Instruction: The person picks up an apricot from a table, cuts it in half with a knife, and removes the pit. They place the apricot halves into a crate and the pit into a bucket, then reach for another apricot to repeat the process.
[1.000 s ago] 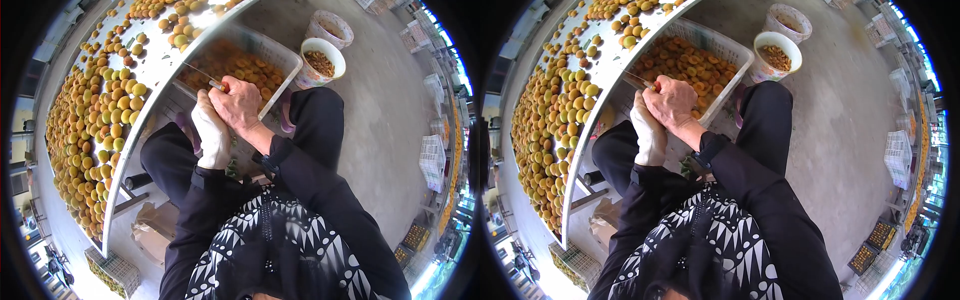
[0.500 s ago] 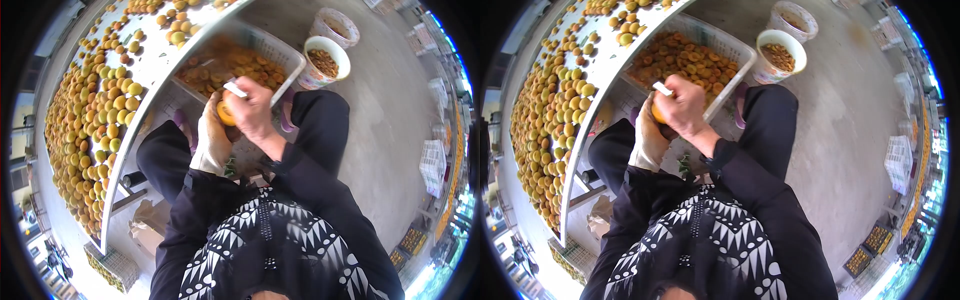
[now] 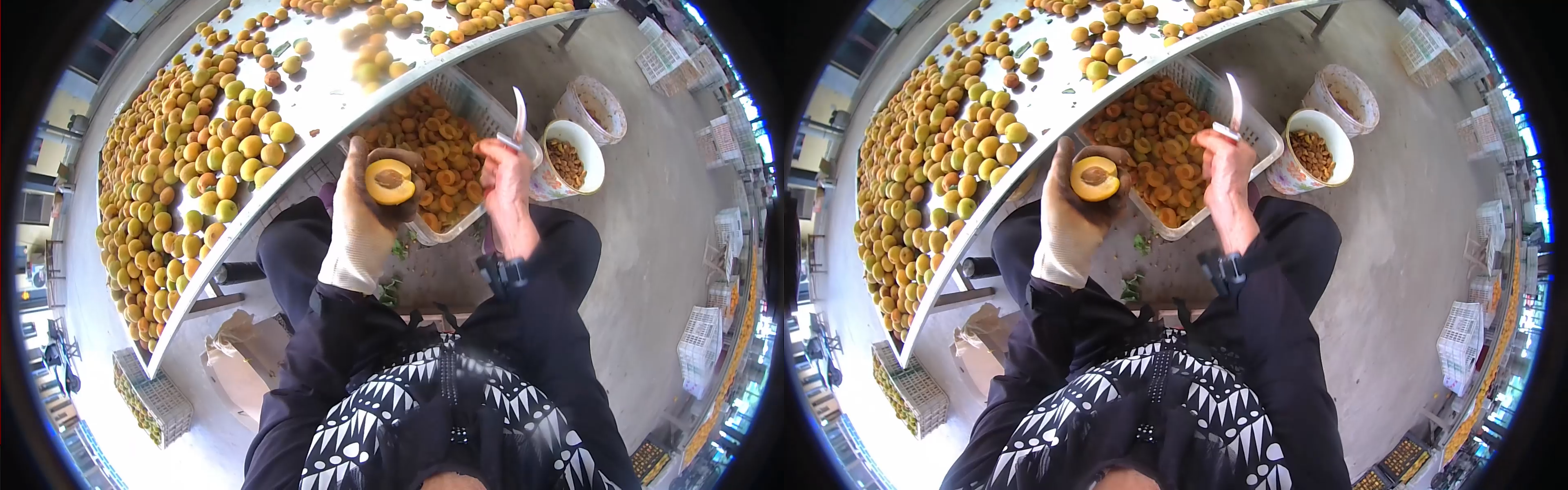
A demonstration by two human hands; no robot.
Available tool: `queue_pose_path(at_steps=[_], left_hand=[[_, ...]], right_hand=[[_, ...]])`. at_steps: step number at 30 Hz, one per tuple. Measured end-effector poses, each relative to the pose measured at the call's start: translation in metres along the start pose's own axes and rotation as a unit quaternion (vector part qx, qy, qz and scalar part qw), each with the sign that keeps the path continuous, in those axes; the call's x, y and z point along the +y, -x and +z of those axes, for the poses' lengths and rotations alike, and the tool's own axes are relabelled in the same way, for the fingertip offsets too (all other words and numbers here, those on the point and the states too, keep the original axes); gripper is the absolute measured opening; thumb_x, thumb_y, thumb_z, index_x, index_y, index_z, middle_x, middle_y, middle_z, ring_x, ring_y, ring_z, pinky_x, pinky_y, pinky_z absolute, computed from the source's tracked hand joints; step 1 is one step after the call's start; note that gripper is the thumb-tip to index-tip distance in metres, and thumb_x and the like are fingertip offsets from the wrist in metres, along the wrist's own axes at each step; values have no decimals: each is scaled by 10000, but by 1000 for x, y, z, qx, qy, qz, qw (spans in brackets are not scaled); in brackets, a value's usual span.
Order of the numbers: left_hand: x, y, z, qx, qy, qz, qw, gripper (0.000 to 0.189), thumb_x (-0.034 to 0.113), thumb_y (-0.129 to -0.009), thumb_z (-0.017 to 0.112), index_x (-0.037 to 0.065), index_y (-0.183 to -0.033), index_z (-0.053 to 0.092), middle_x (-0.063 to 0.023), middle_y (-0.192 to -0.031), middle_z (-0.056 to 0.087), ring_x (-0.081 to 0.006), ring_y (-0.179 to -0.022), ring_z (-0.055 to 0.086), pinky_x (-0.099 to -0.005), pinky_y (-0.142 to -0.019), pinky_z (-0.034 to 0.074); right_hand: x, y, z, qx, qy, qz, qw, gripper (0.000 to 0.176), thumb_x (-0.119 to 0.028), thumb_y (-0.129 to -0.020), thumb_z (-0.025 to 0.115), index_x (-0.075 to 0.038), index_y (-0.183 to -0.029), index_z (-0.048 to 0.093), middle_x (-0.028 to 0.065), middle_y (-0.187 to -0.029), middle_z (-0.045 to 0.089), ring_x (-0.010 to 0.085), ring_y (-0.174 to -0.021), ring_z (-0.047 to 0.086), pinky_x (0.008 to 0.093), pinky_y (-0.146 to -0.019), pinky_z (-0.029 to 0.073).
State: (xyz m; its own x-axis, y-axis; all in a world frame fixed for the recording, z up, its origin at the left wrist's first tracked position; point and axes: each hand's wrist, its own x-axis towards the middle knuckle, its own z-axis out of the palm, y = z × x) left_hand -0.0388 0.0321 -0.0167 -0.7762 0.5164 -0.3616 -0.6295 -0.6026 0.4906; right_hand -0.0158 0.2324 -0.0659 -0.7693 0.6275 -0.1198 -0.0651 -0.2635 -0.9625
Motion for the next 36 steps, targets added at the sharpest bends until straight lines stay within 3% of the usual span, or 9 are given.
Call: queue_pose_path(at_steps=[2,3,9,11,18,20,22,26,36], left_hand=[[-7,4,5,73,-118,69,988,555,522,-989,399,26,-916,635,-98,-929,655,-190,-820,627,-265,-647,533],[-12,2,4,92,-137,81,983,562,525,-993,386,40,-861,637,-92,-867,663,-165,-758,623,-260,-622,521],[-22,14,3,64,-231,147,960,609,544,-999,352,29,-838,634,-81,-761,639,-155,-623,597,-251,-568,479],[-21,14,13,93,-209,150,962,671,472,-1029,284,-16,-779,670,-67,-667,605,-127,-606,505,-263,-610,418],[-16,25,18,116,-126,168,971,663,469,-1027,289,-14,-788,675,-57,-693,609,-126,-631,507,-258,-632,414],[-14,28,6,57,-198,192,960,580,530,-1009,357,11,-962,611,-67,-850,630,-131,-740,589,-240,-673,474],[-13,29,3,61,-204,206,955,589,528,-1013,341,9,-955,614,-65,-840,627,-127,-745,585,-236,-683,469],[-14,31,3,115,-236,291,920,656,482,-1030,273,-20,-898,675,-56,-727,602,-117,-654,495,-261,-668,411],[-6,42,-32,222,-311,358,852,623,476,-1025,294,-17,-889,649,-71,-800,636,-123,-716,547,-257,-707,430]], right_hand=[[-2,16,-2,-51,-134,160,977,95,-82,-814,666,11,-828,655,-52,-521,418,46,-419,305,231,-442,227],[-11,28,6,-62,-167,119,977,111,-91,-854,653,18,-837,636,-63,-488,345,52,-390,265,245,-422,219],[-77,70,52,-239,-328,-129,905,175,-146,-949,591,29,-943,585,-48,-514,359,53,-414,285,249,-445,256],[-87,80,64,-260,-310,-160,900,204,-166,-969,572,35,-943,560,-42,-531,360,55,-438,290,245,-468,270],[-81,90,82,-280,-297,-208,889,224,-175,-989,543,42,-935,548,-30,-544,370,55,-469,310,246,-485,285],[-77,92,87,-263,-285,-214,896,218,-178,-995,531,30,-930,543,-28,-544,372,60,-465,316,252,-491,300],[-73,93,92,-254,-255,-227,905,243,-212,-1032,394,-28,-930,517,-60,-510,253,78,-435,232,284,-509,280],[-64,92,104,-235,-269,-207,911,246,-203,-1039,376,-37,-930,522,-60,-508,248,74,-432,232,277,-505,288],[-39,99,130,-258,-316,-47,912,225,-196,-1015,449,-56,-902,584,-59,-511,244,73,-434,244,279,-504,290]])
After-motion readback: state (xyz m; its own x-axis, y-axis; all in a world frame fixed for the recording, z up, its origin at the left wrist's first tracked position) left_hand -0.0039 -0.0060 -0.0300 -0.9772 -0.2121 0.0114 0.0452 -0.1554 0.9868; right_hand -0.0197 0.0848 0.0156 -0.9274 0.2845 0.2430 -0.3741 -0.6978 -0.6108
